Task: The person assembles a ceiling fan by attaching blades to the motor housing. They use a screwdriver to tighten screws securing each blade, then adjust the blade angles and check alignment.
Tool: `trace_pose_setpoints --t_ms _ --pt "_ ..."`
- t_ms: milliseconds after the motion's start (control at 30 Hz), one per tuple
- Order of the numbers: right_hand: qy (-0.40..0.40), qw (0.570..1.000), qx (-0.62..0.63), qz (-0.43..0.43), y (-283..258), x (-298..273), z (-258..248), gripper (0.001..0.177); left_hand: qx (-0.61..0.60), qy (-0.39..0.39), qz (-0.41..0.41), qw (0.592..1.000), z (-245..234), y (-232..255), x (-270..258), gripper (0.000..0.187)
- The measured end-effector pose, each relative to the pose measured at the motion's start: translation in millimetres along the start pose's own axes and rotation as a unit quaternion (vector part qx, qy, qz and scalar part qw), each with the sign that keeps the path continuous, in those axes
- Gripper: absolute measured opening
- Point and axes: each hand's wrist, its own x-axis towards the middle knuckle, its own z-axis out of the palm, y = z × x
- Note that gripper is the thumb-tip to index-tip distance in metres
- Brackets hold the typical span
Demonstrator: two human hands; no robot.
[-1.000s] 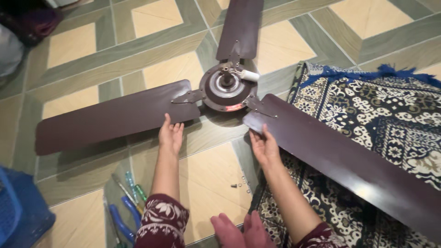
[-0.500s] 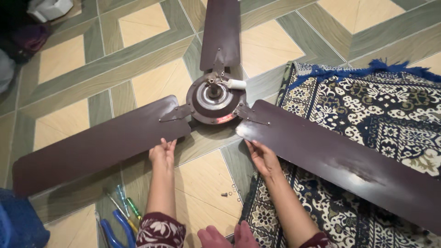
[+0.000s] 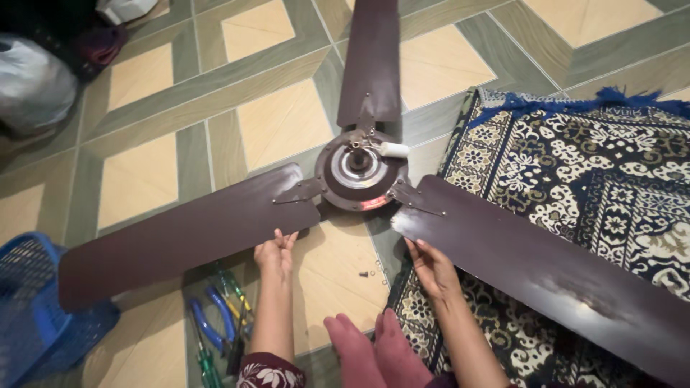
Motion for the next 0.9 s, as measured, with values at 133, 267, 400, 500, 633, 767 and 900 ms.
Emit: trace_pose_setpoints --t_ms 133,267,400,500,633,767,900 --pt "0.016 1.000 0.006 -0.006 2.1 -21.0 -14.1 0.029 0.001 -0.007 0.000 1.000 -15.5 -5.9 -11.8 0.056" --pt "0.032 0.999 0.023 0.020 -1.1 -39.8 -29.7 0.025 0.003 -0.001 0.001 1.000 -40.4 -12.2 -33.9 0.058" --pt "0.030 0.999 0.031 0.028 -7.9 -48.6 -41.8 0.029 -0.018 0.003 0.002 1.000 -47.2 -14.0 -60.3 0.054" --pt "0.037 0.997 0.051 0.052 -7.9 -46.9 -45.5 0.024 -0.024 0.005 0.004 1.000 -45.7 -10.7 -79.6 0.051" --pt "0.028 0.994 0.077 0.072 -10.8 -36.3 -38.0 0.014 -0.033 -0.002 -0.015 0.999 -35.6 -2.2 -94.4 0.044" --pt "0.029 0.993 0.064 0.090 -19.1 -46.5 -30.1 0.008 -0.079 0.011 -0.057 0.995 -32.4 6.7 -109.4 0.043" --pt "0.058 0.991 0.055 0.111 -22.4 -58.0 -25.5 0.007 -0.072 -0.048 -0.058 0.995 -43.6 10.9 -127.7 0.032"
